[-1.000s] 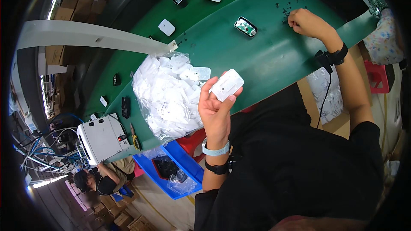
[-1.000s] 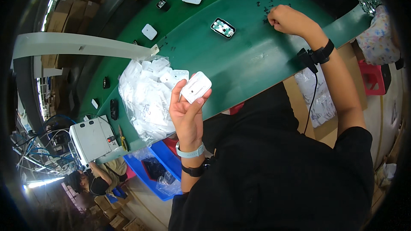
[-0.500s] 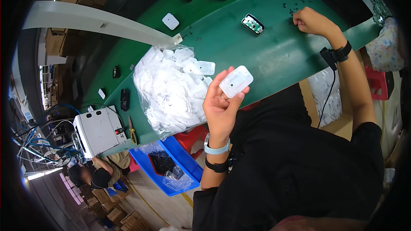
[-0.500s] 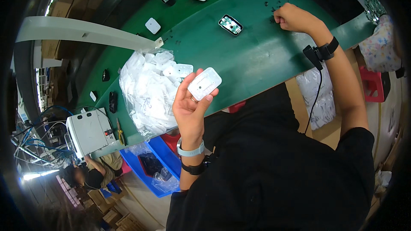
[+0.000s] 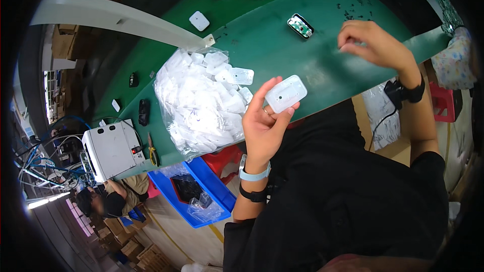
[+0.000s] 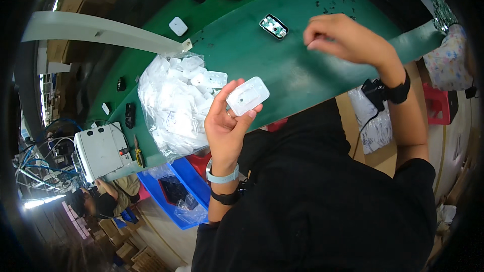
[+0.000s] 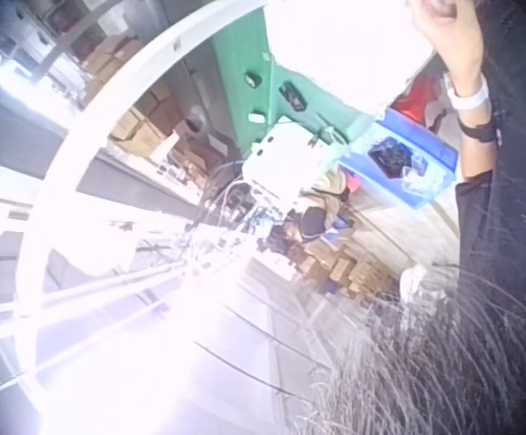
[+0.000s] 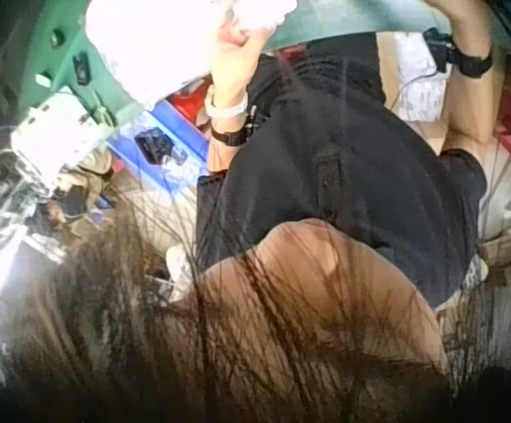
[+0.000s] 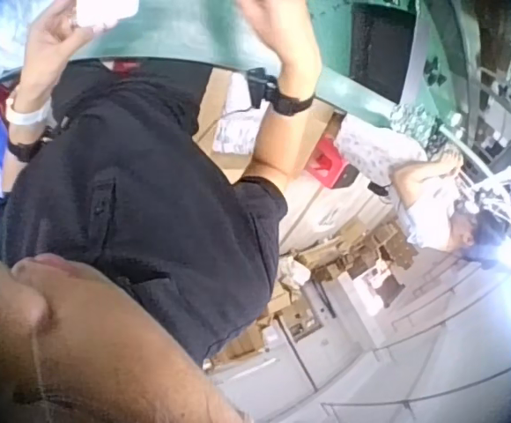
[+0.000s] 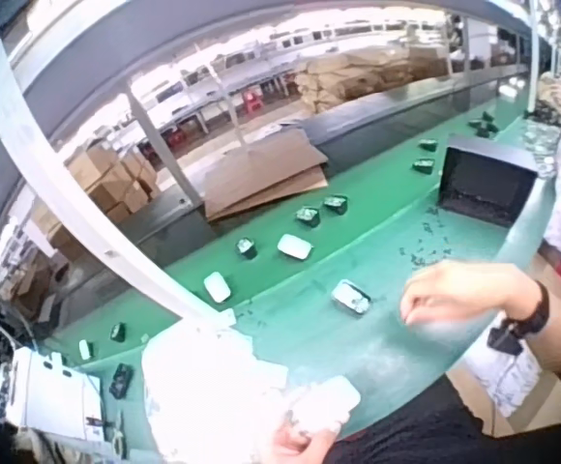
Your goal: The person repeatedly picks up small white plastic cases and green circuit boards from a green workbench, inserts the boards into the cases, and places the assembled units on the table. The person handles items one at a time in a repetitive sequence.
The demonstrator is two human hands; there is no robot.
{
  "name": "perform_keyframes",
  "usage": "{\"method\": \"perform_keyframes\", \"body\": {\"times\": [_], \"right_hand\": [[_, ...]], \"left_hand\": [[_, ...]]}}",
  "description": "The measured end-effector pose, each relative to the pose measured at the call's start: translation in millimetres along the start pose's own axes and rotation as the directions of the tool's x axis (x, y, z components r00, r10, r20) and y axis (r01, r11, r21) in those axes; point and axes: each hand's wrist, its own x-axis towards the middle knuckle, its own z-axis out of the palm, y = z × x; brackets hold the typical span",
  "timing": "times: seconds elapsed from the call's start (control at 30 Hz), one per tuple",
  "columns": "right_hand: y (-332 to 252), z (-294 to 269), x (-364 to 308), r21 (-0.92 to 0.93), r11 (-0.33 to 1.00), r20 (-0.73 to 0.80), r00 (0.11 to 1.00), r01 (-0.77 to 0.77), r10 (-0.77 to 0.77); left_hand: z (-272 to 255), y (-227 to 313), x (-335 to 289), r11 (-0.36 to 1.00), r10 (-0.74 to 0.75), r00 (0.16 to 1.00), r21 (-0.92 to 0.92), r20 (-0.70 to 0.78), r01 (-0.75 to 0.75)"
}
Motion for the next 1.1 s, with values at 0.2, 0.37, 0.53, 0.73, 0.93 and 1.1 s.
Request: {"method": "perform_keyframes", "body": {"times": [0.2,0.37,0.53,0.73,0.93,1.1], "right_hand": [[-62.1,39.6,19.6,0.035,0.932,-0.049,0.932,0.361,-0.359],[-73.7,52.4,18.4,0.005,0.927,-0.140,0.918,0.376,-0.372],[-84.0,55.0,16.4,0.055,0.928,-0.165,0.920,0.367,-0.354],[-92.3,64.8,14.8,0.059,0.941,-0.207,0.927,0.333,-0.315],[-97.2,69.0,13.3,-0.054,0.966,-0.220,0.941,0.251,-0.257],[-90.6,72.2,15.3,0.045,0.978,-0.262,0.947,0.203,-0.184]], "left_hand": [[15.8,12.8,7.7,0.990,0.018,0.987,0.135,0.161,-0.040],[17.1,17.5,0.3,0.992,0.091,0.977,0.069,0.193,-0.106],[11.0,10.1,-6.2,0.973,0.124,0.982,-0.213,0.140,-0.092],[10.3,2.0,-10.4,0.955,-0.029,0.997,-0.292,0.068,0.048],[14.9,0.1,-8.5,0.971,-0.074,0.997,-0.228,0.025,0.078],[12.7,1.3,-9.0,0.973,-0.065,0.995,-0.217,0.079,0.080]]}}
